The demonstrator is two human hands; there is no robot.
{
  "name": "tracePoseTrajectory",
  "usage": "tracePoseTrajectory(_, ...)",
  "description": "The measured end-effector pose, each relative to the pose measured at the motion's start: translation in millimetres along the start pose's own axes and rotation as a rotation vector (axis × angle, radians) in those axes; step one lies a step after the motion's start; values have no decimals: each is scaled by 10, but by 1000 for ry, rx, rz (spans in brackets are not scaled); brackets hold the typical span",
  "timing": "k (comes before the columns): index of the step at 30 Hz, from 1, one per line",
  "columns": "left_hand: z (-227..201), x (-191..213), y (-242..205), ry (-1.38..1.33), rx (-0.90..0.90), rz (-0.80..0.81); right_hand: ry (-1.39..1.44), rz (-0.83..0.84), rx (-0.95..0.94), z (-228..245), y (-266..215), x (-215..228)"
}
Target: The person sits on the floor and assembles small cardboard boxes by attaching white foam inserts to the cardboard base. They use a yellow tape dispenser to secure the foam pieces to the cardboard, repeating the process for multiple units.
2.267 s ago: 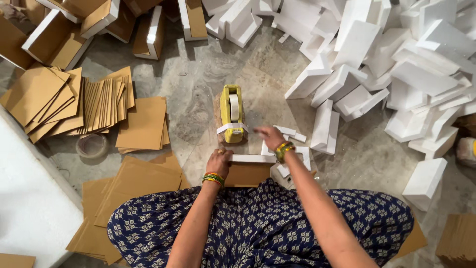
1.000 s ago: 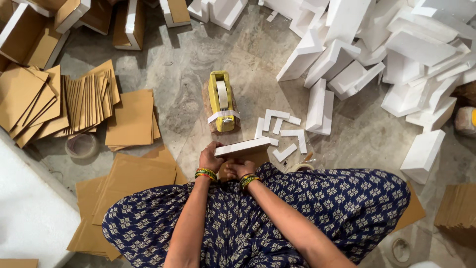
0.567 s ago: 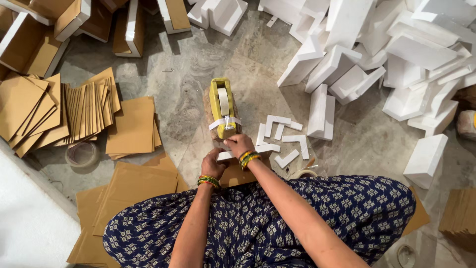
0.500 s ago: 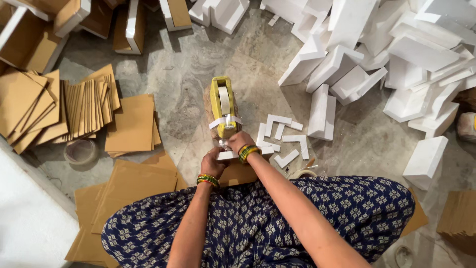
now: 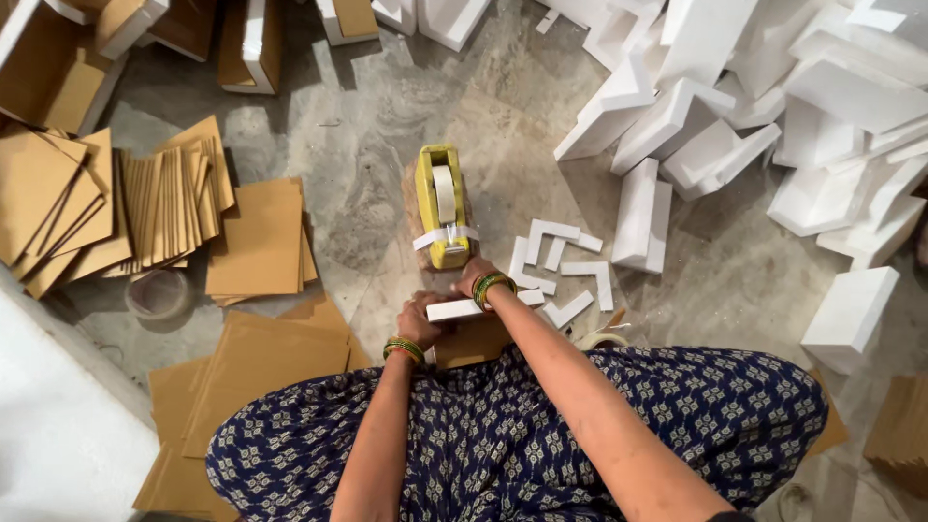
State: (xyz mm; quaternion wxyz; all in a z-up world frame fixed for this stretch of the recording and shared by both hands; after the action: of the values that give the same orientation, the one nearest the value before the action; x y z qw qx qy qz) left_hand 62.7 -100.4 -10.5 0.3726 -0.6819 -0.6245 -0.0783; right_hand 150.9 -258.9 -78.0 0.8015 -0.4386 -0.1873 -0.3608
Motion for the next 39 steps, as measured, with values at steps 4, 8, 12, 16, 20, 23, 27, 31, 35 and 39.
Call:
tracePoseTrajectory(4,101,22,10,310,124,-4,-29,30,344,639,-542,227)
tracePoseTrajectory(8,-30,111,-158,414,162,-5,-521,95,464,1056,-1168,267)
tracePoseTrajectory(12,-493,512,-243,-204,16,32,-388,-338,679,1214,-1581,718)
tracePoseTrajectory(16,-803,935,-502,-337,0,7,141,-818,677,703,-1833,928)
tracePoseTrajectory(20,-1279,1216,-926,-247,-250,-288,743,-1037,548,174,-1738,649)
tracePoseTrajectory(23,-1357,1135,-1066,62,-361,-429,1008,-852,136,-169,-1535,206)
tracePoseTrajectory(27,-1220,803,-881,543,-418,-462,1335,-805,156,-219,-1346,332)
tracePoseTrajectory(31,-1007,416,-673,581,-322,-251,896,-772,332,73,-888,953)
tracePoseTrajectory(35,-996,468,-643,482,-265,-356,639,-597,395,620,-286,1145)
tracePoseTrajectory(39,-948,531,-668,492,-242,-389,482,-693,525,949,-630,1208)
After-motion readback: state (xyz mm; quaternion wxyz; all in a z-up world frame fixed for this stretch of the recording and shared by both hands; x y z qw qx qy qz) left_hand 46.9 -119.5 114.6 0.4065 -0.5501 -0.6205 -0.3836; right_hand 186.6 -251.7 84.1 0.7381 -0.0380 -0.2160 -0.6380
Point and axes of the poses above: each hand's wrist, its own y-axis towards the middle knuckle, its own x-axis out of the back of the hand, z = x × y, the point moved 8 cm from there along y, towards the middle knuckle, and after that the axes turned 14 degrees about x, right-handed, at the moved point
